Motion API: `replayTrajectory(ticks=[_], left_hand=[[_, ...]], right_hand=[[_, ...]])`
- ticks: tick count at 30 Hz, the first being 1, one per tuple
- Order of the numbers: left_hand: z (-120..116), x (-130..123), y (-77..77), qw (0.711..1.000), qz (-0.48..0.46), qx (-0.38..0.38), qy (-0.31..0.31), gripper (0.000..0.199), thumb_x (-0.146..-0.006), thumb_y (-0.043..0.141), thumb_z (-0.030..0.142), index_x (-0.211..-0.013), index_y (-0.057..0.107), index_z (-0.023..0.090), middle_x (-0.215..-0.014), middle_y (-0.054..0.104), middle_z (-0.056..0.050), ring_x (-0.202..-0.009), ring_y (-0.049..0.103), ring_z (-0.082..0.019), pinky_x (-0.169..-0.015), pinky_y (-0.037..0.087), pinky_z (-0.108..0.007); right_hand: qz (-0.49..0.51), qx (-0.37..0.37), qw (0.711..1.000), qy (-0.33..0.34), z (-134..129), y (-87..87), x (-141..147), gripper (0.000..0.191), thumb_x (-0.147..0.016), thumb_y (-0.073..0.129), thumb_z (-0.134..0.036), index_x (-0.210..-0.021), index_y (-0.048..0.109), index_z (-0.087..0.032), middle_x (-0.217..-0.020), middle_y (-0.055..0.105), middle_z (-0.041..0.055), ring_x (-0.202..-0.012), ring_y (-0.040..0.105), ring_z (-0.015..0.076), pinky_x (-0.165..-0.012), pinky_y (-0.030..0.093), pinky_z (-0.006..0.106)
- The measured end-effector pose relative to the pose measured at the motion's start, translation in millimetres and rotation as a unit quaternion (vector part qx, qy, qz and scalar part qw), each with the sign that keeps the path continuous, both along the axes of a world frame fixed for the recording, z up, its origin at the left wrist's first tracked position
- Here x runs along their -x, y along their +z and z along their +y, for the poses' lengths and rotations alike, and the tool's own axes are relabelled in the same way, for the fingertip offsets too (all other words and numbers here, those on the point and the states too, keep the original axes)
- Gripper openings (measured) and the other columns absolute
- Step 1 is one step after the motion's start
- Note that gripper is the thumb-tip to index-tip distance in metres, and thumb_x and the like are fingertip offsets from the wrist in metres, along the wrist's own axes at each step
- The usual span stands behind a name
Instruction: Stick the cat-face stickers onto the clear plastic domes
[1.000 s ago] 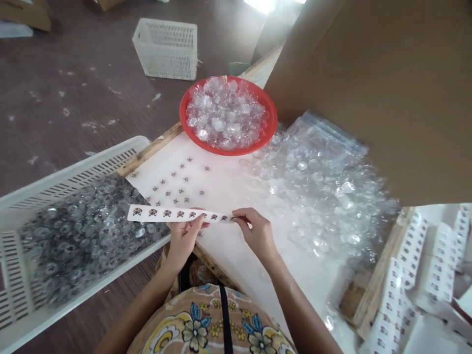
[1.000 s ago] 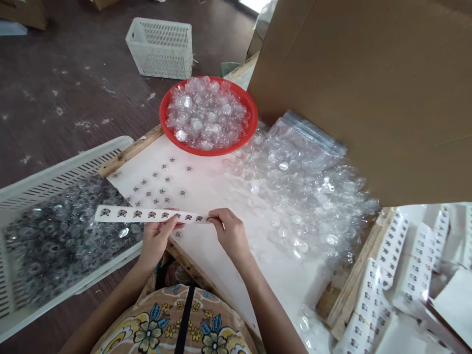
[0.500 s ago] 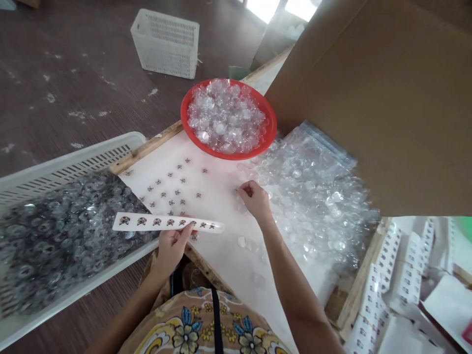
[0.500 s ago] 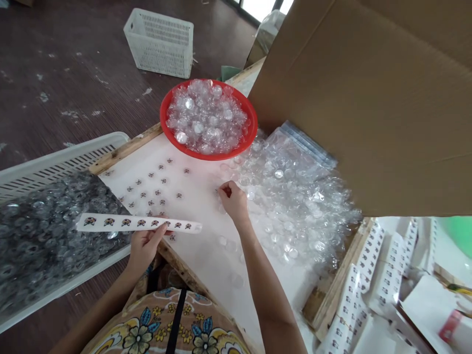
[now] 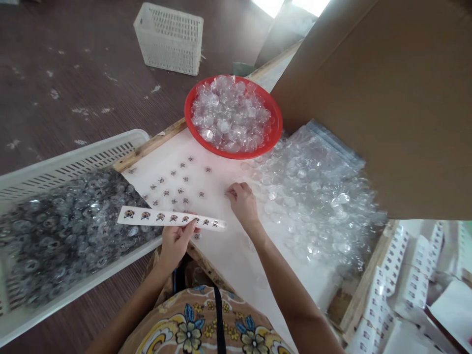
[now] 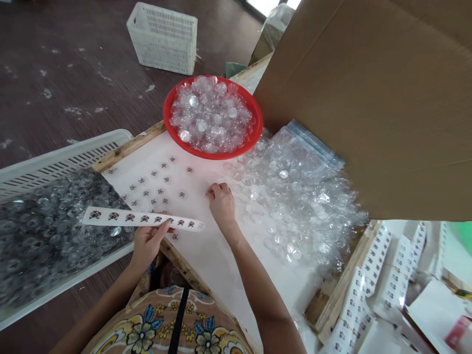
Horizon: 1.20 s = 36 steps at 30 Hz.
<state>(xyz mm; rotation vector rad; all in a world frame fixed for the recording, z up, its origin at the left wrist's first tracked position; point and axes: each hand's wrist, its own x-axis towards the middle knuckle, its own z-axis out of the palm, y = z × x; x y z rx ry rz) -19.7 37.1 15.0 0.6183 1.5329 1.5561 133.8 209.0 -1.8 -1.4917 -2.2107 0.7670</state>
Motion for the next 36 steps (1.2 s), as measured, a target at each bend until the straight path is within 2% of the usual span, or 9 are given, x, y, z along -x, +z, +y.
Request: replayTrajectory(ticks=[5,8,11,13,16,19,22,26,36], left_hand=[[5.0,0.1,7.4,0.998,-0.028,0.015,0.046,0.031,-0.075,0.081,0.043,-0.091,0.077,0.017,-0.082,0.077,-0.005,-0.065,0.073,-0.019,-0.064,0.063,-0.031],[8.3,-1.2,10.7,0.997,-0.026,0.025,0.061,0.034,-0.073,0.082,0.045,-0.088,0.077,0.016,-0.079,0.077,-0.005,-0.064,0.073,-0.02,-0.064,0.063,-0.032],[11.0,-4.4,11.4,0.998,-0.022,0.022,0.061,0.034,-0.073,0.082,0.046,-0.087,0.077,0.016,-0.081,0.077,-0.005,-0.064,0.074,-0.02,-0.064,0.064,-0.031],[11.5,-6.2,10.5,0.998,-0.023,0.02,0.058,0.033,-0.074,0.082,0.045,-0.089,0.076,0.016,-0.083,0.078,-0.005,-0.065,0.074,-0.02,-0.065,0.065,-0.032],[10.9,-6.9,7.9,0.998,-0.012,0.033,0.051,0.031,-0.077,0.08,0.044,-0.09,0.076,0.016,-0.081,0.078,-0.005,-0.063,0.075,-0.02,-0.065,0.065,-0.032],[10.5,-6.1,5.5,0.998,-0.003,0.038,0.05,0.031,-0.078,0.079,0.044,-0.09,0.076,0.015,-0.078,0.078,-0.005,-0.061,0.075,-0.021,-0.063,0.065,-0.031],[10.9,-6.0,4.6,0.998,-0.002,0.02,0.056,0.033,-0.076,0.08,0.046,-0.091,0.077,0.016,-0.081,0.078,-0.005,-0.063,0.074,-0.02,-0.062,0.065,-0.031],[11.2,-7.1,3.7,0.999,0.017,0.006,0.047,0.032,-0.076,0.08,0.046,-0.091,0.077,0.017,-0.085,0.077,-0.005,-0.063,0.073,-0.018,-0.059,0.065,-0.029],[10.2,-7.7,1.1,0.999,0.016,-0.001,0.039,0.03,-0.078,0.079,0.043,-0.093,0.077,0.017,-0.087,0.077,-0.005,-0.064,0.073,-0.018,-0.061,0.065,-0.029]], right_hand=[[0.055,0.032,0.998,-0.007,-13.6,9.1,1.9,0.025,-0.086,0.055,-0.018,-0.109,0.064,-0.023,-0.093,0.072,0.0065,-0.079,0.064,0.0215,-0.078,0.05,0.037],[0.126,0.06,0.99,0.035,-26.3,21.6,-7.2,0.018,-0.088,0.06,-0.027,-0.104,0.067,-0.024,-0.104,0.073,0.0075,-0.083,0.067,0.0202,-0.077,0.052,0.035],[0.164,0.095,0.973,0.13,-46.3,32.4,-11.6,0.009,-0.089,0.064,-0.029,-0.094,0.069,-0.024,-0.092,0.073,0.005,-0.082,0.067,0.019,-0.075,0.053,0.032],[0.161,0.065,0.974,0.147,-59.8,35.8,-9.5,0.008,-0.091,0.061,-0.027,-0.087,0.068,-0.024,-0.086,0.071,0.0052,-0.082,0.065,0.0199,-0.077,0.052,0.034],[0.154,0.014,0.98,0.123,-71.6,35.6,-4.2,0.013,-0.093,0.059,-0.024,-0.081,0.065,-0.025,-0.085,0.069,0.0065,-0.084,0.063,0.022,-0.08,0.052,0.037],[0.192,0.031,0.976,0.099,-66.2,33.6,-7.7,0.011,-0.09,0.059,-0.024,-0.079,0.061,-0.025,-0.09,0.068,0.007,-0.088,0.063,0.0218,-0.08,0.053,0.037],[0.235,0.067,0.97,-0.013,-43.8,31.3,-24.9,0.009,-0.087,0.06,-0.03,-0.081,0.058,-0.024,-0.085,0.066,0.0046,-0.081,0.063,0.0192,-0.073,0.052,0.033],[0.175,0.111,0.968,-0.139,-9.9,24.9,-51.4,0.015,-0.081,0.063,-0.037,-0.079,0.057,-0.023,-0.071,0.062,0.0001,-0.063,0.056,0.0158,-0.06,0.046,0.029],[0.069,0.104,0.986,-0.111,1.7,7.5,-51.5,0.007,-0.077,0.058,-0.03,-0.076,0.057,-0.023,-0.072,0.066,0.0014,-0.064,0.058,0.0176,-0.066,0.045,0.032]])
